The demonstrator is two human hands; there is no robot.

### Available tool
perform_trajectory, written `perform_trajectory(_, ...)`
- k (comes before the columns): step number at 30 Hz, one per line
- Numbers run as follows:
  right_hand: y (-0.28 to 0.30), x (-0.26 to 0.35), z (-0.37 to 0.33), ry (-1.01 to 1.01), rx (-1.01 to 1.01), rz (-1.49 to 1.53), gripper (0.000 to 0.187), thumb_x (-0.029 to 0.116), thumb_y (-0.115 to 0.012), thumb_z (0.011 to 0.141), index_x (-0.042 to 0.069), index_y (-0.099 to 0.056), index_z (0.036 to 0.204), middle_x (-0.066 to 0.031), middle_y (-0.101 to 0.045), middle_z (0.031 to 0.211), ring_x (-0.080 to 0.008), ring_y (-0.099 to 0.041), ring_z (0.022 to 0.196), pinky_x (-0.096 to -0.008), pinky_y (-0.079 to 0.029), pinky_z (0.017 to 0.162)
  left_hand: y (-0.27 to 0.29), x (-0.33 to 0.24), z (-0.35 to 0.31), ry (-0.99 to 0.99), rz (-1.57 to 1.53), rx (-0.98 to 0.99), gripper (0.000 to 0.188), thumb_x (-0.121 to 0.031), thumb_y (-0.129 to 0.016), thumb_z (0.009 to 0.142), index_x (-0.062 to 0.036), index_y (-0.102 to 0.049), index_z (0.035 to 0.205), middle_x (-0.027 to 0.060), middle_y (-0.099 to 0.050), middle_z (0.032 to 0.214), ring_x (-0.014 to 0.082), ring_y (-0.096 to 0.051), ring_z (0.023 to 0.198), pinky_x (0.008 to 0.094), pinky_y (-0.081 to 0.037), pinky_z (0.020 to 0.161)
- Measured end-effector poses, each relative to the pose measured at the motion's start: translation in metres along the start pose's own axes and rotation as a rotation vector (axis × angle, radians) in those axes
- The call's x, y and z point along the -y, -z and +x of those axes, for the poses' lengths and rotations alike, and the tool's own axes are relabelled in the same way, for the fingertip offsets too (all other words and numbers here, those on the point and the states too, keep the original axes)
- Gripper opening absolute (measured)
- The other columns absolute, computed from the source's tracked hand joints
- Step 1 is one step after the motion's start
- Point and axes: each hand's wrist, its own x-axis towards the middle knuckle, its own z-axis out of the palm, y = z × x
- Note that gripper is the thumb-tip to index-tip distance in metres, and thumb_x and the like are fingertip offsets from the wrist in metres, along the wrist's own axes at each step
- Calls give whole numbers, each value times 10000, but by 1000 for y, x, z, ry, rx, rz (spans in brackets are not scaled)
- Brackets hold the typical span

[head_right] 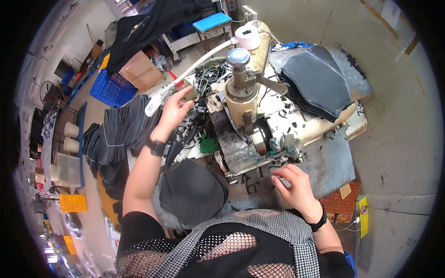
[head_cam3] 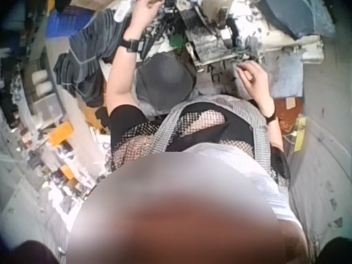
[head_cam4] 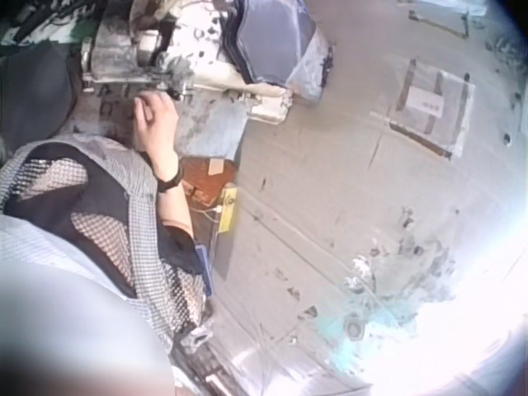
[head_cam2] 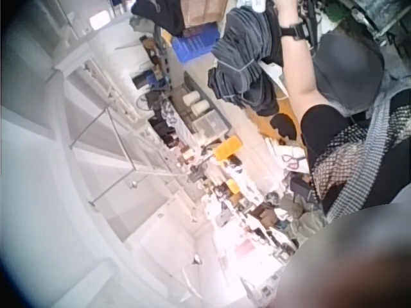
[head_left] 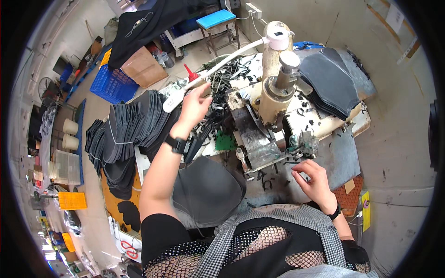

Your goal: The recorder uses a leather skiving machine to thin the edges of shoe components.

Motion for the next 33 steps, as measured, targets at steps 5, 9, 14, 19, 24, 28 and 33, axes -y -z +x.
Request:
perform_trajectory(5, 1, 11, 1, 39, 67, 18, 128, 54, -684, 768, 18, -636, 881, -118, -614, 815, -291, -601, 754, -348, -485, 658, 37, -15, -100, 145, 63, -95, 145, -112, -653, 828, 2, -669, 916, 64, -681, 724, 115, -639, 669, 243, -503, 637)
perform_trajectory(9, -3, 21, 1, 140, 167, 47, 164, 71, -699, 755, 21, -623, 891, -124, -600, 824, -309, -583, 770, -359, -476, 661, 50, -3, -196, 449, 246, -177, 452, -278, -777, 709, 15, -615, 1012, 181, -655, 946, 256, -648, 853, 338, -513, 755)
perform_trajectory(14, -33, 40, 16, 379, 517, 57, 299, 142, -725, 711, 35, -606, 964, -112, -577, 900, -304, -569, 853, -382, -473, 738, 21, 34, -287, 665, 573, -63, 923, -409, -849, 573, 63, -428, 1245, 283, -495, 1210, 389, -496, 1135, 417, -421, 956)
perform_trajectory(19, -74, 52, 21, 565, 709, -13, 416, 178, -745, 680, 35, -588, 1038, -108, -561, 987, -293, -555, 944, -378, -459, 818, 18, 44, -293, 821, 460, -87, 714, -235, -861, 594, 70, -512, 1137, 191, -635, 1035, 292, -621, 956, 353, -496, 812)
perform_trajectory(24, -102, 72, 12, 838, 762, -183, 810, 223, -794, 622, 60, -420, 1322, -179, -471, 1249, -322, -472, 1142, -422, -391, 969, 30, 61, -321, 664, -533, -124, 348, -132, -678, 819, 63, -553, 1079, 125, -649, 1037, 166, -636, 882, 289, -508, 794)
perform_trajectory(28, -131, 61, 7, 971, 608, -316, 857, 154, -741, 631, 73, -349, 1390, -229, -452, 1300, -337, -475, 1167, -405, -383, 1001, 56, -24, -300, 697, -1007, -203, 257, -67, -614, 857, 16, -563, 1095, 99, -652, 1004, 160, -649, 884, 292, -525, 787)
perform_trajectory(33, -114, 77, 21, 845, 472, 227, 529, 30, -650, 646, 34, -566, 1168, -113, -645, 1006, -258, -638, 857, -351, -520, 764, 93, -74, -315, 699, -1066, -451, 223, -171, -590, 888, 11, -587, 1016, 91, -660, 861, 176, -665, 732, 283, -542, 682)
